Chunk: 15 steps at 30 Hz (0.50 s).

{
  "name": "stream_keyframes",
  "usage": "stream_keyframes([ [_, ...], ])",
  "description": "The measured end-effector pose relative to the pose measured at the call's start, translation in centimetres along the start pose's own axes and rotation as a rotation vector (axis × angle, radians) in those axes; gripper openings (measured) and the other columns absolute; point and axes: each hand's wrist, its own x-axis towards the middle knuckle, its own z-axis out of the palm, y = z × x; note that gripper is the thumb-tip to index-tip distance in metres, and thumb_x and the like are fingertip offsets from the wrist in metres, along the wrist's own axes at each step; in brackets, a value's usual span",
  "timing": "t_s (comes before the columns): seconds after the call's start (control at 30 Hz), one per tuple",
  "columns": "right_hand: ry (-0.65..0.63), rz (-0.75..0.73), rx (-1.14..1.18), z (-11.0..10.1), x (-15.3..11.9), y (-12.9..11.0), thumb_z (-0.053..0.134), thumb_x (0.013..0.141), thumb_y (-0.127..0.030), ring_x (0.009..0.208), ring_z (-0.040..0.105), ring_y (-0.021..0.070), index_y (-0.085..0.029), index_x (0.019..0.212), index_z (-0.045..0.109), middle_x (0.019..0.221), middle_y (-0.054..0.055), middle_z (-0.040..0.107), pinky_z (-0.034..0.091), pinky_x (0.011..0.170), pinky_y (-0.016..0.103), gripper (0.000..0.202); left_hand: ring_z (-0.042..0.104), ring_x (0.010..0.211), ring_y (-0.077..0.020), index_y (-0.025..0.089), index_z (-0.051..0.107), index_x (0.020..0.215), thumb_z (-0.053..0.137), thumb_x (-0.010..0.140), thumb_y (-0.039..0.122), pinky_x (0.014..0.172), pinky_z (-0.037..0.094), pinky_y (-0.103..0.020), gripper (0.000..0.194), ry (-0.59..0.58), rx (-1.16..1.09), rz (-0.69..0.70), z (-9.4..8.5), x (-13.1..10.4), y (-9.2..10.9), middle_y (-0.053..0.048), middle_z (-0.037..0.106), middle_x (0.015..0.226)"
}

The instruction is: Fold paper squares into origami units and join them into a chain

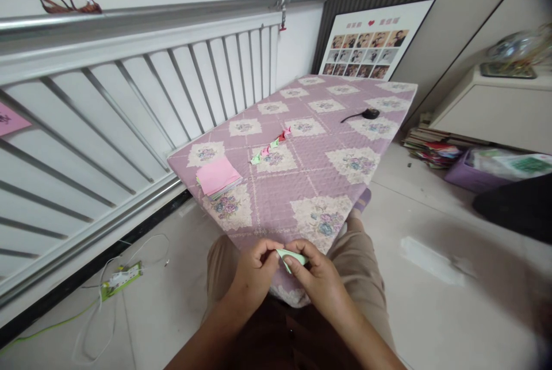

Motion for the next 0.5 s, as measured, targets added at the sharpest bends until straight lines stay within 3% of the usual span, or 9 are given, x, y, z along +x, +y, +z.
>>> stream_keyframes([
  [0.27, 0.008, 0.042, 0.043, -0.2, 0.1, -0.2, 0.061, 0.080, -0.040, 0.072, 0.056, 0.0155, -0.022, 0.083, 0.065, 0.076, 0.000, 0.063, 0.045, 0.066, 0.025, 0.019, 0.056, 0.072, -0.0150, 0.020, 0.067, 0.083, 0.056, 0.079, 0.026, 0.067, 0.041, -0.025, 0.014, -0.044, -0.101, -0.100, 0.1, 0.0, -0.2, 0.000, 0.066, 0.078],
  [0.5, -0.054, 0.177, 0.178, -0.5, 0.3, -0.2, 0.063, 0.077, -0.043, 0.060, 0.050, 0.0122, -0.022, 0.076, 0.063, 0.067, -0.003, 0.058, 0.042, 0.057, 0.024, 0.021, 0.051, 0.068, -0.0132, 0.019, 0.067, 0.084, 0.055, 0.079, 0.025, 0.065, 0.039, -0.024, 0.015, -0.089, -0.140, -0.145, 0.2, 0.0, -1.3, 0.001, 0.061, 0.072],
])
